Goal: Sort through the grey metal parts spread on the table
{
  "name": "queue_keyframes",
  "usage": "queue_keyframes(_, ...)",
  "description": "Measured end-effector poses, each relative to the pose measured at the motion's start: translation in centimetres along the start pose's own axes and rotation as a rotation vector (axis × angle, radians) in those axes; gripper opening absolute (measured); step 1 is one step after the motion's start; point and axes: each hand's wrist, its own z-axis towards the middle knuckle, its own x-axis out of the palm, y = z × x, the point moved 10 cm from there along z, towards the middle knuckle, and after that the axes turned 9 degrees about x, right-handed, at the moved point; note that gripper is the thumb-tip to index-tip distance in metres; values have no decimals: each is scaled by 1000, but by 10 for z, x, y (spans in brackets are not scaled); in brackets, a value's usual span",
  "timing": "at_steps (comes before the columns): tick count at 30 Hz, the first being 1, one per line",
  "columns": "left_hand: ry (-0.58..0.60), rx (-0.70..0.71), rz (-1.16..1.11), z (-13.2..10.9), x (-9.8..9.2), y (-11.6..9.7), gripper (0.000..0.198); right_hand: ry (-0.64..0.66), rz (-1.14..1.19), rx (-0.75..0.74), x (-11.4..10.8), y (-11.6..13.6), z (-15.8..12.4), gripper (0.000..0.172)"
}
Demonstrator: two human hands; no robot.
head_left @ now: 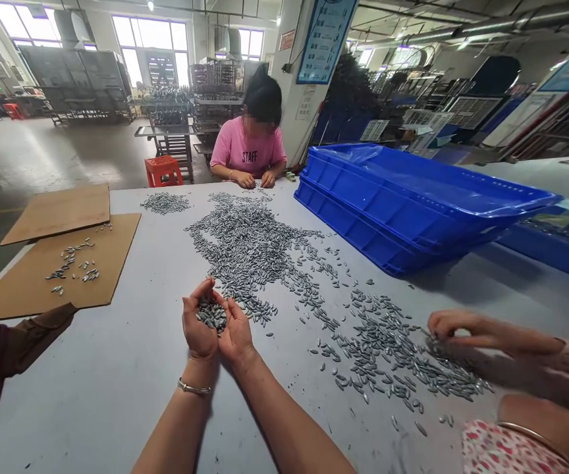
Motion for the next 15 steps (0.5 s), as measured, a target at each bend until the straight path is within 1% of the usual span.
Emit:
queue_keyframes(5,55,75,118,-3,5,-7,53,-24,41,-11,-5,1,4,36)
queue_keyframes(9,136,115,202,-8,16,-12,53,-23,90,-5,-8,1,8,29)
queue_keyframes(15,277,224,249,-16,36,-22,50,49,182,65,0,0,9,21)
